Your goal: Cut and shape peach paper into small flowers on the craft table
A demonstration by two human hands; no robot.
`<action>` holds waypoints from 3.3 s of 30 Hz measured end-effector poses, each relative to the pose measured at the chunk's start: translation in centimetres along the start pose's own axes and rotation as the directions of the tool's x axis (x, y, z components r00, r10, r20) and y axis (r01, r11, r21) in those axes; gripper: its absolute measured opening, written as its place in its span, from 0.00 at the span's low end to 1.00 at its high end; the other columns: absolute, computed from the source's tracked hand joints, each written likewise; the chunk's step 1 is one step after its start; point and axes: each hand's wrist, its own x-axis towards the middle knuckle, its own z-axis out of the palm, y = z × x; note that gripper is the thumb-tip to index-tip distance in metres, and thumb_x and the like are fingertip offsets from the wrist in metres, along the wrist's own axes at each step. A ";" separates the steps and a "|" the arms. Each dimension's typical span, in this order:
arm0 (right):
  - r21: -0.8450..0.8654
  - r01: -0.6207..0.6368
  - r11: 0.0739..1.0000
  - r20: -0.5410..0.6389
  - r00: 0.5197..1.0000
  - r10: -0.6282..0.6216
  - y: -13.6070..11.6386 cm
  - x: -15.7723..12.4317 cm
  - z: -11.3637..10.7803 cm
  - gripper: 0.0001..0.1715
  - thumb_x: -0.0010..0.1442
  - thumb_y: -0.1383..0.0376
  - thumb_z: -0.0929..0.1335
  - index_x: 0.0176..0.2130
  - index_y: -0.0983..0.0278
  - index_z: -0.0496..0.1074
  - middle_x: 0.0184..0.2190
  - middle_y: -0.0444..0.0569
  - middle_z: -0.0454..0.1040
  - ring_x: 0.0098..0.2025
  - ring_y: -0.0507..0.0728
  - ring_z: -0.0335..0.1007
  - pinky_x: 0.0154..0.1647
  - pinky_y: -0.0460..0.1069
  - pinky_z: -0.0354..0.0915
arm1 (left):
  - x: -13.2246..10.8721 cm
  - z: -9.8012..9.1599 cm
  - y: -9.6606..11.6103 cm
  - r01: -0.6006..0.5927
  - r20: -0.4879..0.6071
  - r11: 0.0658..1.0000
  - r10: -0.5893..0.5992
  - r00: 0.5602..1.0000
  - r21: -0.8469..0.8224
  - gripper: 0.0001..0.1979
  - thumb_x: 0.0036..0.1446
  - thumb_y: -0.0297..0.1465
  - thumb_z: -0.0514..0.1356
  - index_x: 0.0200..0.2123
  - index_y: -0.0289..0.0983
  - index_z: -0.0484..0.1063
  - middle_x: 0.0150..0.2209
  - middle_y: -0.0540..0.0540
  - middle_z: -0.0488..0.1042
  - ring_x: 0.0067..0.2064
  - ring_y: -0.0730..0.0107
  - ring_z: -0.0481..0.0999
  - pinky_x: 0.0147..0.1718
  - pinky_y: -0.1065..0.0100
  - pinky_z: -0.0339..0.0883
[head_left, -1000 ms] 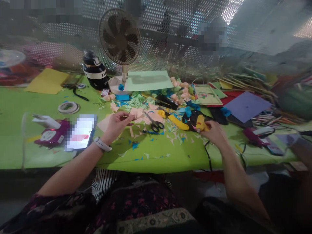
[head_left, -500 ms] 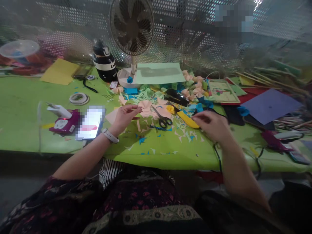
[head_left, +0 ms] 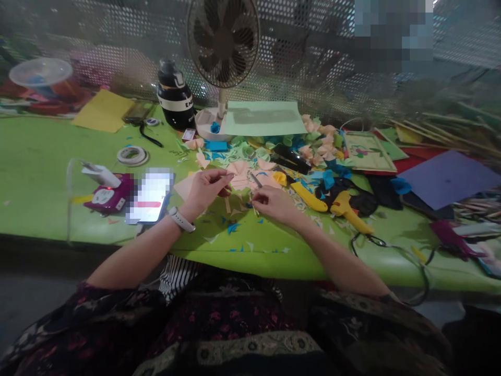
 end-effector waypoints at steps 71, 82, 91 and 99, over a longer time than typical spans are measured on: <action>0.069 0.225 0.972 -0.495 0.854 -0.162 -1.2 -1.4 0.1 0.08 0.62 0.63 0.66 0.35 0.60 0.75 0.33 0.51 0.76 0.35 0.57 0.70 0.35 0.52 0.68 | -1.9 1.1 0.6 -0.028 0.260 0.999 0.016 0.965 0.042 0.14 0.54 0.37 0.66 0.38 0.32 0.78 0.32 0.42 0.81 0.30 0.69 0.82 0.26 0.72 0.76; 0.164 0.220 0.962 -0.456 0.881 -0.124 -0.9 -1.4 0.4 0.20 0.59 0.61 0.68 0.51 0.60 0.70 0.45 0.52 0.72 0.32 0.53 0.71 0.34 0.51 0.72 | -1.9 1.0 0.9 -0.014 0.235 1.000 0.011 0.972 0.013 0.13 0.53 0.37 0.65 0.37 0.33 0.77 0.31 0.43 0.80 0.29 0.69 0.82 0.24 0.73 0.75; 0.147 0.365 0.919 -0.444 0.855 -0.268 -0.7 -1.0 0.7 0.08 0.63 0.64 0.65 0.41 0.58 0.75 0.42 0.52 0.76 0.46 0.58 0.73 0.43 0.55 0.72 | -2.0 1.0 1.2 0.026 0.315 0.999 -0.035 0.949 0.033 0.13 0.55 0.38 0.65 0.38 0.34 0.78 0.28 0.44 0.80 0.27 0.69 0.81 0.27 0.70 0.76; 0.138 0.420 0.897 -0.465 0.827 -0.316 -0.7 -0.9 0.8 0.08 0.63 0.65 0.66 0.41 0.59 0.76 0.40 0.51 0.78 0.44 0.57 0.74 0.45 0.55 0.72 | -2.0 1.0 0.9 0.036 0.337 0.999 -0.030 0.941 -0.011 0.13 0.55 0.36 0.66 0.38 0.33 0.78 0.28 0.44 0.81 0.27 0.70 0.81 0.26 0.71 0.76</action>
